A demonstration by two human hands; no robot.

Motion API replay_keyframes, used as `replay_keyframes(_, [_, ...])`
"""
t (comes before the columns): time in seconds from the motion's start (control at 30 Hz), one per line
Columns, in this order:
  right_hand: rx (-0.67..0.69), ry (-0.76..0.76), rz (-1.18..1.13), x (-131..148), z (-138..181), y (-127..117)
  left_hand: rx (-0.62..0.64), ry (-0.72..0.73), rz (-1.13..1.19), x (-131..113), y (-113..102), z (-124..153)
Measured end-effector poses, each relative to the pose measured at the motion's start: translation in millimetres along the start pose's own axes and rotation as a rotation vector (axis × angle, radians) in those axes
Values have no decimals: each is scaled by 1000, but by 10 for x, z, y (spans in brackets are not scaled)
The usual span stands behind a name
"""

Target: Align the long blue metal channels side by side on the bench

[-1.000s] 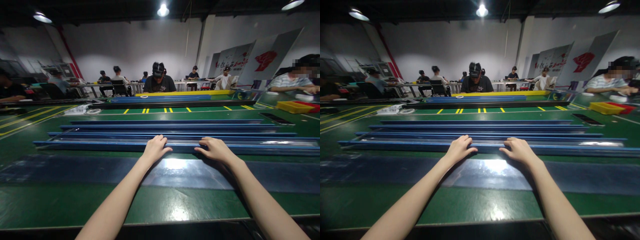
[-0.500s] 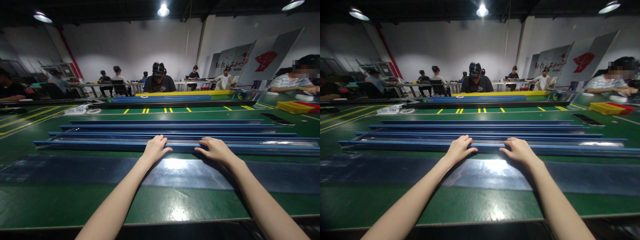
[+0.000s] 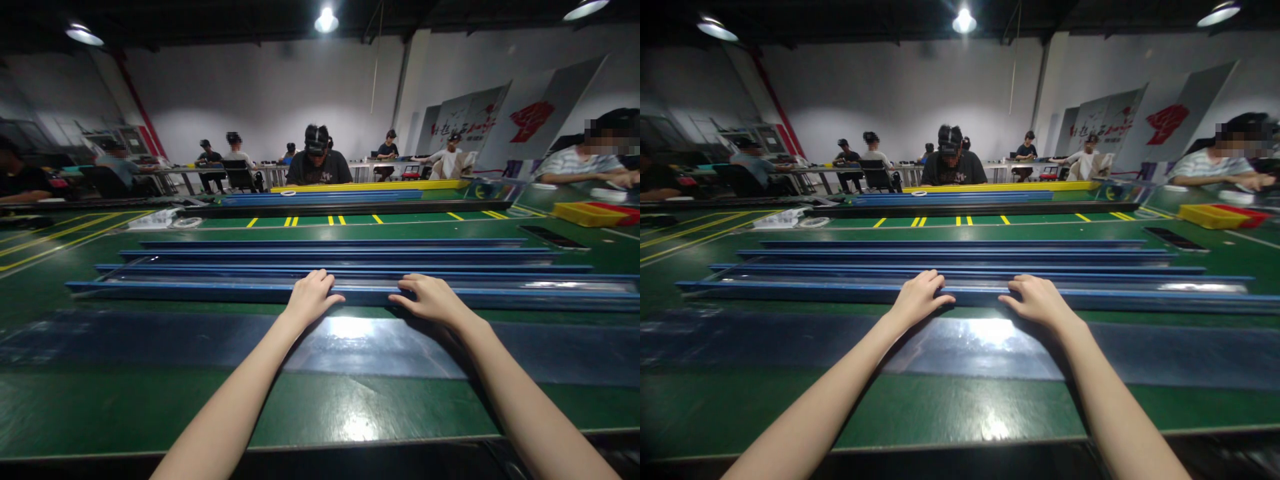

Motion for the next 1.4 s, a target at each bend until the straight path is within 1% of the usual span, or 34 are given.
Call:
replay_keyframes(0.77, [1,1,8,-1,-4,5,-16,9,-4,2,5,-1])
replay_keyframes(1.4, [-3,-5,7,12,-1,4,1,2,20,2,5,-1])
Point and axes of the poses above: each hand's wrist, its own z-axis away from the middle knuckle, its own y-axis out of the palm, x = y × z, the point moved 5 cm from there along -z, towards the middle knuckle, and after that the axes turned 1 degree about -x, right-handed, at the moved point
